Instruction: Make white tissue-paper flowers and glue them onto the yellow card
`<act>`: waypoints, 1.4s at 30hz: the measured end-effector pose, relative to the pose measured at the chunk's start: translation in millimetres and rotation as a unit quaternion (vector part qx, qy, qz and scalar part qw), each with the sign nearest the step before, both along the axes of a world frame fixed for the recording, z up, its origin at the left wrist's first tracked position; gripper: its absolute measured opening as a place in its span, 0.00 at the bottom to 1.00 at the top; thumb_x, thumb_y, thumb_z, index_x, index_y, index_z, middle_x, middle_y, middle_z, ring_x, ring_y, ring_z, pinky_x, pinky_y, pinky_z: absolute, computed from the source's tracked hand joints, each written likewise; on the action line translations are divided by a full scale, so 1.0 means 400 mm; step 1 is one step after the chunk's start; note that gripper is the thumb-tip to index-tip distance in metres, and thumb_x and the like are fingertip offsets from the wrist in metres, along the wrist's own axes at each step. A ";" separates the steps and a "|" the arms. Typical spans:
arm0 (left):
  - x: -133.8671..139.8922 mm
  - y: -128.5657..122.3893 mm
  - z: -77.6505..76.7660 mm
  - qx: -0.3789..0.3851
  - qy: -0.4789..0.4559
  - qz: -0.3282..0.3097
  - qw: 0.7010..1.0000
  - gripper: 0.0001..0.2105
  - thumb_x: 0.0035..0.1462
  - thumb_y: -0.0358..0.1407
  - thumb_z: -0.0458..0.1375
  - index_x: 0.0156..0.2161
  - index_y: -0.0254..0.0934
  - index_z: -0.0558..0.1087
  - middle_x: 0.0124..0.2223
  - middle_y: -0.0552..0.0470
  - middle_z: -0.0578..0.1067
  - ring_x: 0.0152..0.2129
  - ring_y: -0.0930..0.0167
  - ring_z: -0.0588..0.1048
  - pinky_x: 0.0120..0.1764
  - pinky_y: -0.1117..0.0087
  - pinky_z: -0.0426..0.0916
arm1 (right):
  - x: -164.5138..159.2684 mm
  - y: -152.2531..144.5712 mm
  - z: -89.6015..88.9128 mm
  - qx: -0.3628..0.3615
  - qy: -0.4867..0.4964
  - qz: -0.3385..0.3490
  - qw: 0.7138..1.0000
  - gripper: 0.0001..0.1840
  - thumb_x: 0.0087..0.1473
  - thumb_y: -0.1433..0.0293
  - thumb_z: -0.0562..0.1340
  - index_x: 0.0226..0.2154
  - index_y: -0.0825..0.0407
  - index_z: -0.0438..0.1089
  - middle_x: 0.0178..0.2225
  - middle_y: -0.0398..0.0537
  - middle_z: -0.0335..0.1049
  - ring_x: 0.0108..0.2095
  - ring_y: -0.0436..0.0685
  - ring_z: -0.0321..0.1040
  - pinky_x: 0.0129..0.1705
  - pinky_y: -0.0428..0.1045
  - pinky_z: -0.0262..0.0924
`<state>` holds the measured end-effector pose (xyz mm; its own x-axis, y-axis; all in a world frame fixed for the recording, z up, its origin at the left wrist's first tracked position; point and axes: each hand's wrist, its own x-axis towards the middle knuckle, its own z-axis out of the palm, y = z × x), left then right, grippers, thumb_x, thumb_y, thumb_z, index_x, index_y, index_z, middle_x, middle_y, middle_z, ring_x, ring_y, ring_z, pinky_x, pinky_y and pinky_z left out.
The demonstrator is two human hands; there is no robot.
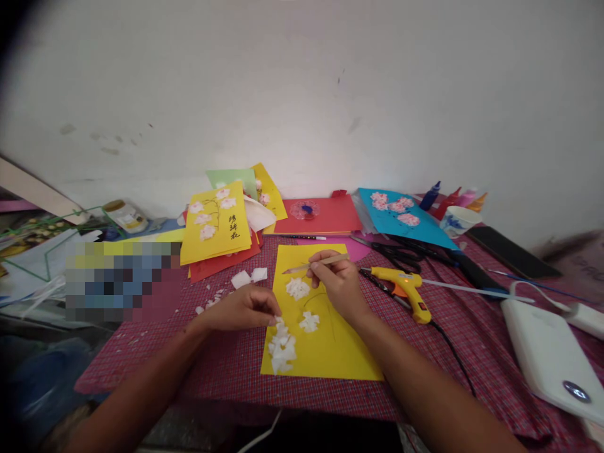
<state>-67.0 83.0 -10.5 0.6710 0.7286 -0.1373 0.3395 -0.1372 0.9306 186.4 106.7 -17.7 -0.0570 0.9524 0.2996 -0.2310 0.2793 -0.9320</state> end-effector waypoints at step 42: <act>-0.071 0.090 -0.059 0.351 0.236 0.216 0.880 0.11 0.57 0.27 0.54 0.41 0.37 0.77 0.43 0.44 0.79 0.42 0.62 0.75 0.49 0.62 0.68 | -0.014 -0.012 0.014 -0.007 -0.021 0.006 1.000 0.05 0.55 0.67 0.67 0.31 0.52 0.74 0.24 0.44 0.73 0.21 0.50 0.67 0.24 0.47 0.60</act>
